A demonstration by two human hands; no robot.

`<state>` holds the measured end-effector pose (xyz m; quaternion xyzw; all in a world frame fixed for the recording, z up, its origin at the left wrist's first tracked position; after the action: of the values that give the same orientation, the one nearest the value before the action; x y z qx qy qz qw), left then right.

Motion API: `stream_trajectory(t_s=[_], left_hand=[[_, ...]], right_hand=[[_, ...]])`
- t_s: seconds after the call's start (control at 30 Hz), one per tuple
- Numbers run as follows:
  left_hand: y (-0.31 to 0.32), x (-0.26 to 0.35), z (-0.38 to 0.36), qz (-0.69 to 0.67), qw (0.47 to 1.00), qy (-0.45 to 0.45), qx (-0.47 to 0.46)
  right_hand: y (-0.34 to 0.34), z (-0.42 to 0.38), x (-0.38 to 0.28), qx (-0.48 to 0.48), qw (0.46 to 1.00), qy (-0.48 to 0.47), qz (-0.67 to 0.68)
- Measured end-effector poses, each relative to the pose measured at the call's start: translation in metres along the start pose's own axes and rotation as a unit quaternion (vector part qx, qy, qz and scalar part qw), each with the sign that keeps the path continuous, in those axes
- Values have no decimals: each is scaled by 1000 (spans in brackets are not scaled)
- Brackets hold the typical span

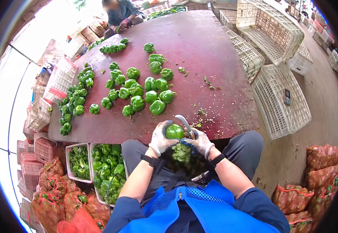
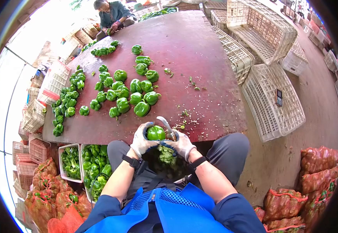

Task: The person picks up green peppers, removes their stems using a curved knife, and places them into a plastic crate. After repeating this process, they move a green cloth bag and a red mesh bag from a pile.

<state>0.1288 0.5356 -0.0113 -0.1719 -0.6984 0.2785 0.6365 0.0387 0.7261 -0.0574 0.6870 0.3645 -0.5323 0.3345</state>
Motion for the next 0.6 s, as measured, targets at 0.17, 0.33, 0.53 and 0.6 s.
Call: stream_trajectory(t_s=[0.17, 0.33, 0.53, 0.6], left_hand=[[17, 36, -3, -62, 996, 32, -52], [33, 39, -8, -280, 960, -16, -19], [39, 56, -13, -477, 878, -38, 21], [41, 55, -11, -489, 871, -42, 30]], right_hand=[[-4, -5, -30, -69, 978, -20, 195], [-7, -1, -23, -39, 978, -42, 201], [-11, -4, -30, 6, 974, -51, 220], [-14, 1, -28, 4, 972, -59, 226]])
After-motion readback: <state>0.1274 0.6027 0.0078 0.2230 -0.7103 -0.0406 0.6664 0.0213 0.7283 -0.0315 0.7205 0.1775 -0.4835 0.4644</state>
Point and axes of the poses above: each hand's wrist, its own z-axis towards the middle knuckle, its own y-axis out of the palm, x = y × z, the point moved 3 cm from there along z, towards the middle knuckle, and after that the axes turned 12 degrees about -x, right-handed, at the moved point
